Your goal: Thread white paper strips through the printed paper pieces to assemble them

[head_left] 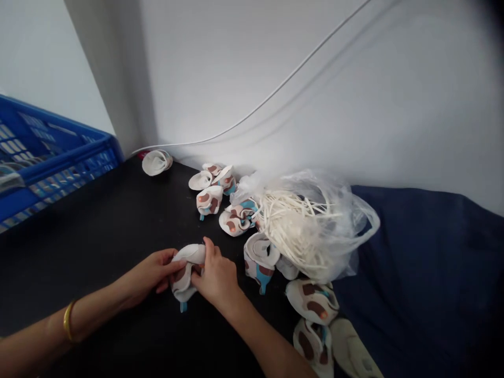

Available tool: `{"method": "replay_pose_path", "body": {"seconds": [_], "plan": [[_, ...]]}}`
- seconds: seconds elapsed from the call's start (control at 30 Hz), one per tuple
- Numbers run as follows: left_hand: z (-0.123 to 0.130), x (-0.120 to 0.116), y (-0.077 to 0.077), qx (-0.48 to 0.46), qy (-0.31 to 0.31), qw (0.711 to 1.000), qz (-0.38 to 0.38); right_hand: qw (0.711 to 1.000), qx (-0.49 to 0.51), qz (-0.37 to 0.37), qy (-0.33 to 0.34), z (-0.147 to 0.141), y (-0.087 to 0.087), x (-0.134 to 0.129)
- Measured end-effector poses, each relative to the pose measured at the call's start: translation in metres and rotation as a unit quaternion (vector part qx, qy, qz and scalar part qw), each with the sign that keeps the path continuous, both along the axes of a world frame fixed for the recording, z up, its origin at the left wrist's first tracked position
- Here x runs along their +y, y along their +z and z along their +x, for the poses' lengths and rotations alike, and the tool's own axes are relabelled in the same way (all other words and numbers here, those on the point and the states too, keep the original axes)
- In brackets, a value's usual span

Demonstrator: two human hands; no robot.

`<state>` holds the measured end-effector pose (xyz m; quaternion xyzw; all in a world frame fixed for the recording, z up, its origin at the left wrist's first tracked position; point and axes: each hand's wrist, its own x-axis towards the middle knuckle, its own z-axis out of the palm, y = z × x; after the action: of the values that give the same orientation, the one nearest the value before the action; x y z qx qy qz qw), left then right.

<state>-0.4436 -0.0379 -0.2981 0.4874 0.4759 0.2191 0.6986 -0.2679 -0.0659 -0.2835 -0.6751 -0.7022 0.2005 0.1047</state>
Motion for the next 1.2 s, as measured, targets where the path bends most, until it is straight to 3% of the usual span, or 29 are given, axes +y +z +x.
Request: {"method": "replay_pose_path", "body": {"seconds": [0.13,0.23,0.33,0.4,0.47,0.57,0.67,0.77,0.87,1.03,1.2], "plan": [[-0.005,-0.009,-0.007,-0.007,0.019,1.0,-0.011,0.998,-0.053,-0.005,-0.013,-0.019,-0.009,0.007],[-0.022,-0.005,-0.013,-0.012,-0.004,1.0,-0.014,0.999,-0.011,0.01,0.032,-0.017,0.001,0.005],[-0.051,0.006,-0.014,-0.002,-0.015,1.0,-0.019,0.992,0.014,0.115,0.054,0.014,0.027,0.006],[-0.069,0.015,-0.011,0.012,-0.022,0.999,-0.03,0.977,-0.077,0.197,-0.014,0.047,0.047,0.014],[-0.082,0.023,-0.009,0.017,-0.033,0.998,-0.04,0.951,-0.207,0.222,-0.063,0.08,0.062,0.03],[-0.088,0.029,-0.009,0.006,-0.038,0.998,-0.045,0.922,-0.324,0.209,-0.04,0.112,0.069,0.057],[-0.088,0.028,-0.011,-0.012,-0.029,0.998,-0.055,0.92,-0.331,0.209,-0.014,0.109,0.063,0.068],[-0.09,0.027,-0.011,-0.032,-0.022,0.997,-0.066,0.918,-0.297,0.262,0.011,0.091,0.059,0.058],[-0.094,0.027,-0.011,-0.038,-0.008,0.996,-0.077,0.901,-0.31,0.304,0.012,0.087,0.067,0.05],[-0.093,0.03,-0.015,-0.022,-0.019,0.997,-0.074,0.886,-0.409,0.213,0.052,0.103,0.083,0.065],[-0.092,0.032,-0.016,-0.026,-0.021,0.997,-0.074,0.87,-0.464,0.134,0.098,0.115,0.084,0.076]]}}
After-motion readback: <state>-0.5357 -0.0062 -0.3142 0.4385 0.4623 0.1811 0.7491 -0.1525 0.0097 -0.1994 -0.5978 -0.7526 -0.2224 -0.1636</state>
